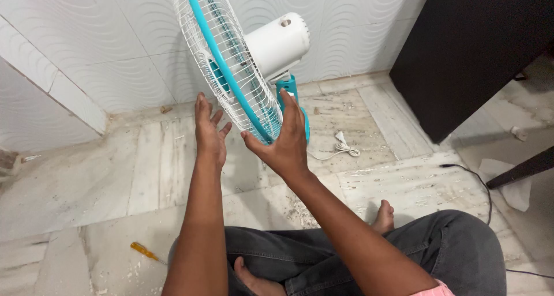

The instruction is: The person disassembles a table fan by removing the front grille, fan blades, and rear grille. They use a screwdriver to loosen screws on the front grille, then remove the blades and rear grille by hand.

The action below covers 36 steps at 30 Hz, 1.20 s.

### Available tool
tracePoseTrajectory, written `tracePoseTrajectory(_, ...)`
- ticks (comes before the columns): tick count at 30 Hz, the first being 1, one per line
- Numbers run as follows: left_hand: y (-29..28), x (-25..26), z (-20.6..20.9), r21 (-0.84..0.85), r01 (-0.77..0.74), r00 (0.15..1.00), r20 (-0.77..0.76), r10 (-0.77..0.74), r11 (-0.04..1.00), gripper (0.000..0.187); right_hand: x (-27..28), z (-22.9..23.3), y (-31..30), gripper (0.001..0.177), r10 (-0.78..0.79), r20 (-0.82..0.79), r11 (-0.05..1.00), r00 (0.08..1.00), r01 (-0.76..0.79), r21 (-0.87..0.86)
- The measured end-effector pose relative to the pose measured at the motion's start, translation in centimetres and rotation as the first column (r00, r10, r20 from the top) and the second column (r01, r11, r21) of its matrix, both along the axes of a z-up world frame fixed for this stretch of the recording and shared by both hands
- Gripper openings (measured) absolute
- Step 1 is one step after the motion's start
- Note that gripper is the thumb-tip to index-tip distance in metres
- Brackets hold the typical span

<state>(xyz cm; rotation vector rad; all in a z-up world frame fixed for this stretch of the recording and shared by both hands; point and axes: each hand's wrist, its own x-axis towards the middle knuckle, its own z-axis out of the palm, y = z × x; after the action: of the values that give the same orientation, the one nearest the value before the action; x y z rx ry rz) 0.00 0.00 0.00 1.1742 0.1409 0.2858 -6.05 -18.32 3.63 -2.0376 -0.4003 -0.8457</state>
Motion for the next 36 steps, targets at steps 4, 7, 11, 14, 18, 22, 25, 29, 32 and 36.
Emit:
tracePoseTrajectory(4, -0.3, -0.2, 0.9, 0.008, -0.035, 0.999, -0.021, 0.035, 0.999, 0.087, -0.4, 0.7, -0.2, 0.105, 0.018, 0.013, 0.998, 1.0, -0.019, 0.059)
tracePoseTrajectory(7, -0.4, -0.1, 1.1, -0.011, -0.051, 0.999, -0.017, 0.051, 0.999, 0.083, -0.5, 1.0, -0.1, 0.1, 0.004, 0.001, 0.997, 1.0, -0.004, 0.082)
tracePoseTrajectory(11, -0.7, 0.0, 1.4, -0.007, -0.06, 0.998, -0.006, 0.06, 0.998, 0.08, -0.6, 1.2, 0.1, 0.09, -0.032, -0.036, 0.997, 0.999, 0.034, 0.068)
tracePoseTrajectory(14, -1.4, -0.4, 1.9, 0.028, 0.017, 0.999, 0.041, -0.018, 0.999, 0.079, 0.0, 1.4, 0.6, 0.097, -0.011, -0.065, 0.998, 0.998, 0.014, 0.056)
tracePoseTrajectory(18, -2.6, -0.9, 3.0, 0.065, 0.099, 0.993, 0.051, -0.102, 0.993, 0.077, 1.9, 1.1, 1.1, 0.108, 0.091, -0.082, 0.995, 0.992, -0.088, 0.037)
tracePoseTrajectory(22, -3.3, -1.2, 3.5, 0.104, 0.099, 0.995, 0.019, -0.102, 0.99, 0.074, 2.7, 0.5, 1.2, 0.112, 0.052, -0.05, 0.998, 0.997, -0.054, -0.033)
tracePoseTrajectory(25, -4.0, -1.5, 3.3, 0.106, 0.093, 0.995, 0.03, -0.096, 0.99, 0.073, 2.8, 0.7, 0.9, 0.111, 0.039, -0.123, 0.999, 0.992, -0.041, -0.01)
tracePoseTrajectory(29, -5.5, -1.7, 2.6, 0.064, 0.065, 0.997, 0.035, -0.067, 0.996, 0.07, 2.7, 0.5, 0.2, 0.109, -0.007, -0.097, 0.999, 0.995, 0.012, 0.047)
tracePoseTrajectory(32, -5.6, -1.6, 1.4, 0.02, 0.004, 1.0, 0.03, -0.004, 1.0, 0.064, 3.3, 0.4, -1.7, 0.106, 0.036, -0.069, 0.997, 0.997, -0.031, 0.068)
tracePoseTrajectory(36, -3.9, -0.1, 0.0, 0.09, -0.055, 0.998, 0.022, 0.053, 0.994, 0.063, 4.7, 0.8, -5.8, 0.109, 0.134, -0.215, 0.991, 0.967, -0.125, 0.055)
